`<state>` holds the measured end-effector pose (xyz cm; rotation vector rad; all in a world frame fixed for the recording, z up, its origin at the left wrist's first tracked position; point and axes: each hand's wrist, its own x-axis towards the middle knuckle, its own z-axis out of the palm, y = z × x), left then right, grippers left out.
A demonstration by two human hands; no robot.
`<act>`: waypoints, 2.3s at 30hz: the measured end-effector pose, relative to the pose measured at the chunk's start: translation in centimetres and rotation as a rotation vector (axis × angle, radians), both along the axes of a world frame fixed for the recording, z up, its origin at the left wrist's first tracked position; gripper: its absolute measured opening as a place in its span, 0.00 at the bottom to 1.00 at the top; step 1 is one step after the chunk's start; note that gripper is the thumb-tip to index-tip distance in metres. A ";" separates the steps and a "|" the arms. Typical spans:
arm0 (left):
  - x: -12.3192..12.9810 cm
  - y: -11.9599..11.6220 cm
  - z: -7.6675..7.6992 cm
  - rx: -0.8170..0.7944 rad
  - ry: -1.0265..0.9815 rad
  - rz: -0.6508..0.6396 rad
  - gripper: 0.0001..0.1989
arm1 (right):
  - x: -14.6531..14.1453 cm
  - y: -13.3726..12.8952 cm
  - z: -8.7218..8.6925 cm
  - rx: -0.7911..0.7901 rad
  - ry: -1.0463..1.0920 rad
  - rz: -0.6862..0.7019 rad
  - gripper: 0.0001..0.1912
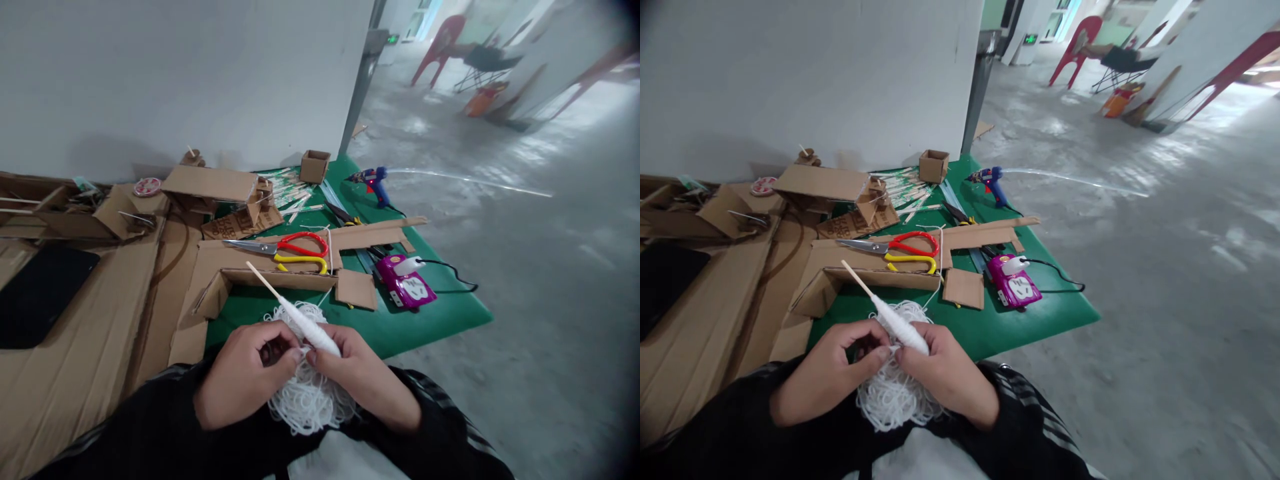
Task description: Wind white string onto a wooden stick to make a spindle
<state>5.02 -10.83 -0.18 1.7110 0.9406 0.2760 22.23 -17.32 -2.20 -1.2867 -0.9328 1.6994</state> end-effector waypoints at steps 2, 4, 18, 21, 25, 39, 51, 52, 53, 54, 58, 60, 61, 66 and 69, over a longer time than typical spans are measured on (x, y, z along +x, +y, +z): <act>0.1 0.2 -0.6 -0.219 -0.116 0.020 0.05 | -0.1 0.0 0.0 0.012 -0.030 0.001 0.07; 0.2 0.4 -1.2 -0.397 -0.198 0.041 0.07 | -0.1 0.0 0.0 0.019 -0.059 -0.004 0.06; -0.3 -0.1 -0.9 -0.156 -0.100 0.059 0.06 | 0.0 0.3 0.1 0.051 -0.116 -0.007 0.11; -0.3 -1.0 -0.2 0.221 0.071 0.126 0.04 | -0.2 0.4 0.0 0.063 -0.097 -0.012 0.09; -0.1 -1.5 0.2 0.375 0.131 0.066 0.05 | -0.3 0.6 -0.2 0.081 -0.146 -0.022 0.05; -0.5 0.0 -0.5 -0.022 0.010 0.098 0.06 | -0.1 0.6 0.4 0.042 -0.194 0.023 0.04; -0.4 -0.2 0.5 0.588 0.214 -0.019 0.06 | -0.2 0.9 0.2 0.048 -0.189 0.044 0.05; -0.4 -0.4 0.5 0.669 0.208 -0.045 0.06 | -0.2 0.8 0.1 0.047 -0.187 0.041 0.05; -0.4 -0.7 0.4 0.708 0.195 -0.072 0.06 | -0.2 0.8 0.1 0.043 -0.183 0.041 0.05; -0.4 -0.9 0.3 0.694 0.178 -0.087 0.06 | -0.2 0.8 0.0 0.040 -0.181 0.040 0.05; -0.4 -0.6 -0.3 0.181 0.044 0.020 0.07 | -0.3 0.7 -0.1 0.049 -0.188 0.014 0.04; -0.4 -0.1 -0.8 -0.174 -0.068 0.092 0.08 | -0.4 0.7 -0.2 0.059 -0.188 0.002 0.03; -0.4 0.2 -1.1 -0.322 -0.118 0.110 0.09 | -0.4 0.7 -0.3 0.059 -0.188 0.000 0.03; -0.6 0.4 -1.3 -0.349 -0.150 0.021 0.09 | -0.6 0.7 -0.3 0.063 -0.149 0.012 0.06; -0.6 0.0 -0.2 0.050 0.083 -0.035 0.06 | -0.8 0.7 -0.2 0.093 -0.097 0.030 0.06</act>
